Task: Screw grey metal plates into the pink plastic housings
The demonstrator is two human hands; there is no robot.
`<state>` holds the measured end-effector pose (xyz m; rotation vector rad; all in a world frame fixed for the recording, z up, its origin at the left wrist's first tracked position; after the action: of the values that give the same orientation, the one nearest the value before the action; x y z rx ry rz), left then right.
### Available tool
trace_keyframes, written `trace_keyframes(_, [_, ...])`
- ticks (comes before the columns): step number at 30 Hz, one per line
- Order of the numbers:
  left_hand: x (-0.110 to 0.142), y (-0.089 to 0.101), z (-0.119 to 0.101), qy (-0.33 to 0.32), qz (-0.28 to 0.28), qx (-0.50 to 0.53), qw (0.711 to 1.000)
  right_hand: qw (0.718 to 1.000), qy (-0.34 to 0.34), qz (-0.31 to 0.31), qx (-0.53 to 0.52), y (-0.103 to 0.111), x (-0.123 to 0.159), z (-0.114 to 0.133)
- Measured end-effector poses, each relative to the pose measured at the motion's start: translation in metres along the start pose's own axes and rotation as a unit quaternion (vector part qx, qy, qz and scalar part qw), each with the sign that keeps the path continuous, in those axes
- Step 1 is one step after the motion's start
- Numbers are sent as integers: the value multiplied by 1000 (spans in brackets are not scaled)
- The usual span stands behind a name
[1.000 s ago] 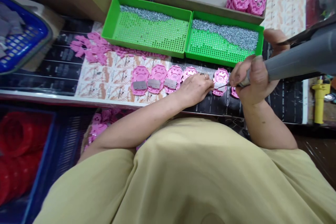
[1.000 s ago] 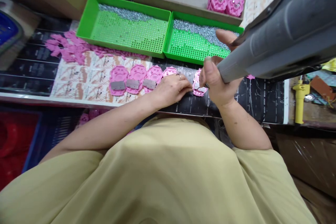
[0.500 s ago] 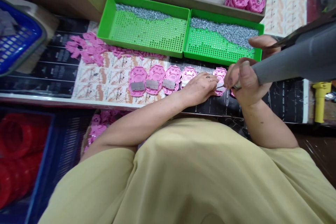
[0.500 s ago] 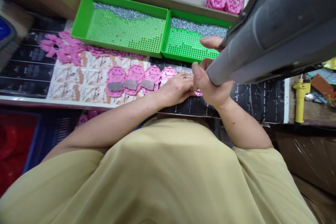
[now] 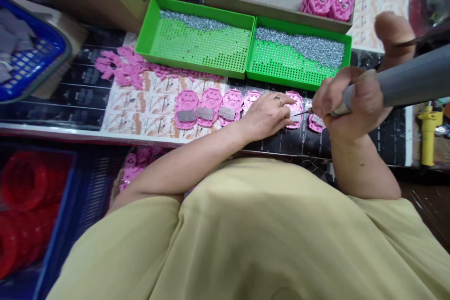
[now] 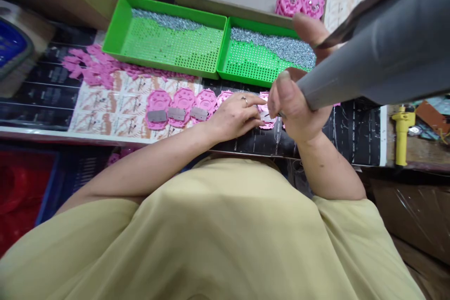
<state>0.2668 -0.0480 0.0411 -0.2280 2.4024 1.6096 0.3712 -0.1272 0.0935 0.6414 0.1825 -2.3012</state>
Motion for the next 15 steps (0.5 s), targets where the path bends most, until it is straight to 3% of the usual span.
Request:
trace_keyframes(3, [3,1,-1,11,0,-50,999,997,60,-47,-11,2,1,13])
trace_keyframes(15, [12,-1,-8,-20,-43,-126,991,988,125,-47,-74,-10,5,17])
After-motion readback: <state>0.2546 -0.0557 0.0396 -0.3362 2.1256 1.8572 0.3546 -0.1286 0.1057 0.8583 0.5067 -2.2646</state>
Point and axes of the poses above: each hand's wrist, its own x-axis away from the middle knuckle, its own y-axis out of the back of the hand, z = x × y, the point moved 4 cm from there along -x, towards the middle knuckle, and after that the axes turned 1 degree about y, right-handed, at the moved point
